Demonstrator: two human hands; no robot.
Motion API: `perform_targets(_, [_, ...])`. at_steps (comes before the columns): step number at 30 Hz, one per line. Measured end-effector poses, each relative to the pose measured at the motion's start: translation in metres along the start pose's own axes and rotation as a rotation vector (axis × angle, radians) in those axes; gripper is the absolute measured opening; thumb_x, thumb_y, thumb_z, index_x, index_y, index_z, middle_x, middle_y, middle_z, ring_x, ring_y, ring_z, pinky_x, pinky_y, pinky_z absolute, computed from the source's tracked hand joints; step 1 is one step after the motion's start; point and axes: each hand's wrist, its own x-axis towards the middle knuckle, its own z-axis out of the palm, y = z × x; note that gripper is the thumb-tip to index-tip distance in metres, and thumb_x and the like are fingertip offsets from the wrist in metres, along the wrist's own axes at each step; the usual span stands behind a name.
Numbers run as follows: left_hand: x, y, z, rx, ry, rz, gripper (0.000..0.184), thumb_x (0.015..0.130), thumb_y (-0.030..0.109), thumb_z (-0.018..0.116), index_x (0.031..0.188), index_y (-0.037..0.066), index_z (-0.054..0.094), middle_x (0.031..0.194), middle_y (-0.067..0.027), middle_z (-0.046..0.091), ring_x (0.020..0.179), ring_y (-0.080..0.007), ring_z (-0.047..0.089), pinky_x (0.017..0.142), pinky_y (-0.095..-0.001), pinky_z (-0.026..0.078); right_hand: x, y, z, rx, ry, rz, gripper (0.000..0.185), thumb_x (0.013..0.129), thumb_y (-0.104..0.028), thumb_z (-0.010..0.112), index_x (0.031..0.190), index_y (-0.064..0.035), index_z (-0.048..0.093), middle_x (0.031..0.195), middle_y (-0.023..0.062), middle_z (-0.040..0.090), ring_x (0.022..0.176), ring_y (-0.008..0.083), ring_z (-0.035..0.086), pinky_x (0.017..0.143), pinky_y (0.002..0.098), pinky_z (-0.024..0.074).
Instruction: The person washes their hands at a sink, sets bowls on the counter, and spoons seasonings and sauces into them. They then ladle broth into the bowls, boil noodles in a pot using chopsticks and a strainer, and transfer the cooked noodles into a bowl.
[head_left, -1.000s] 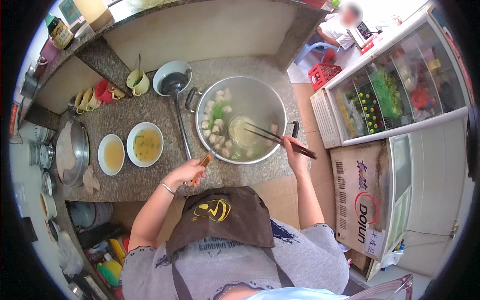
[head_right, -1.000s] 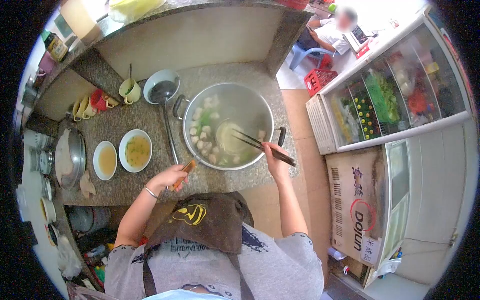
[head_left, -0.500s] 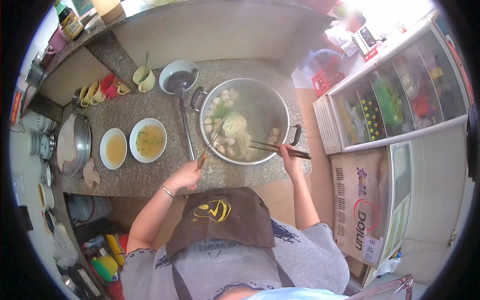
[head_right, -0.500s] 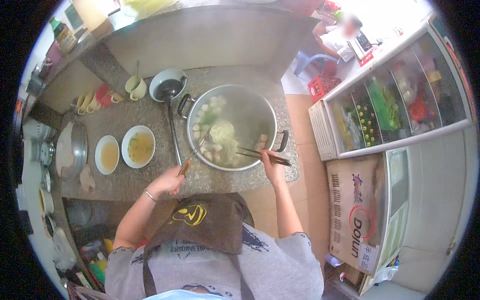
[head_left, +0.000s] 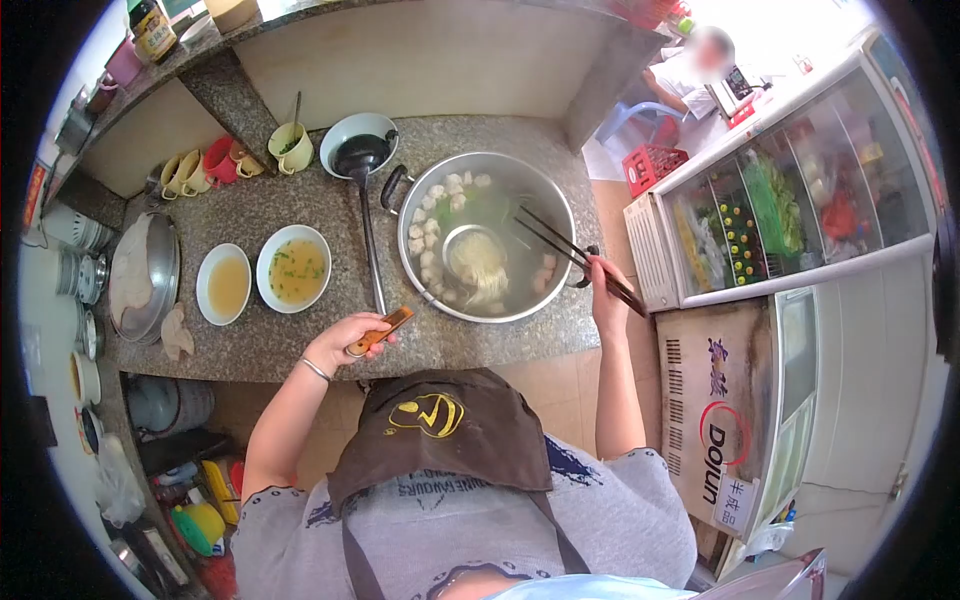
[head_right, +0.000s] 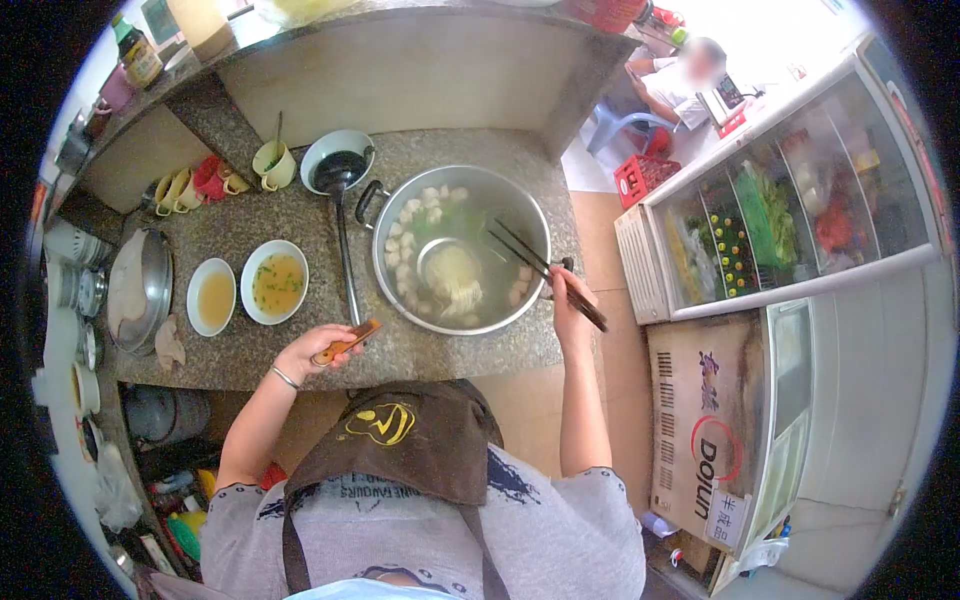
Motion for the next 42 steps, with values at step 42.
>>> perform_targets(42, [0.01, 0.012, 0.016, 0.734, 0.132, -0.056, 0.018, 0.082, 0.011, 0.042, 0.096, -0.001, 0.042, 0.078, -0.0094, 0.054, 0.045, -0.0123, 0.05, 0.038, -0.0275, 0.043, -0.046, 0.016, 0.031, -0.219, -0.17, 0.005, 0.016, 0.082, -0.013, 0.054, 0.087, -0.0005, 0.062, 0.075, 0.0133, 0.063, 0.071, 0.0197, 0.062, 0.064, 0.0285, 0.0477])
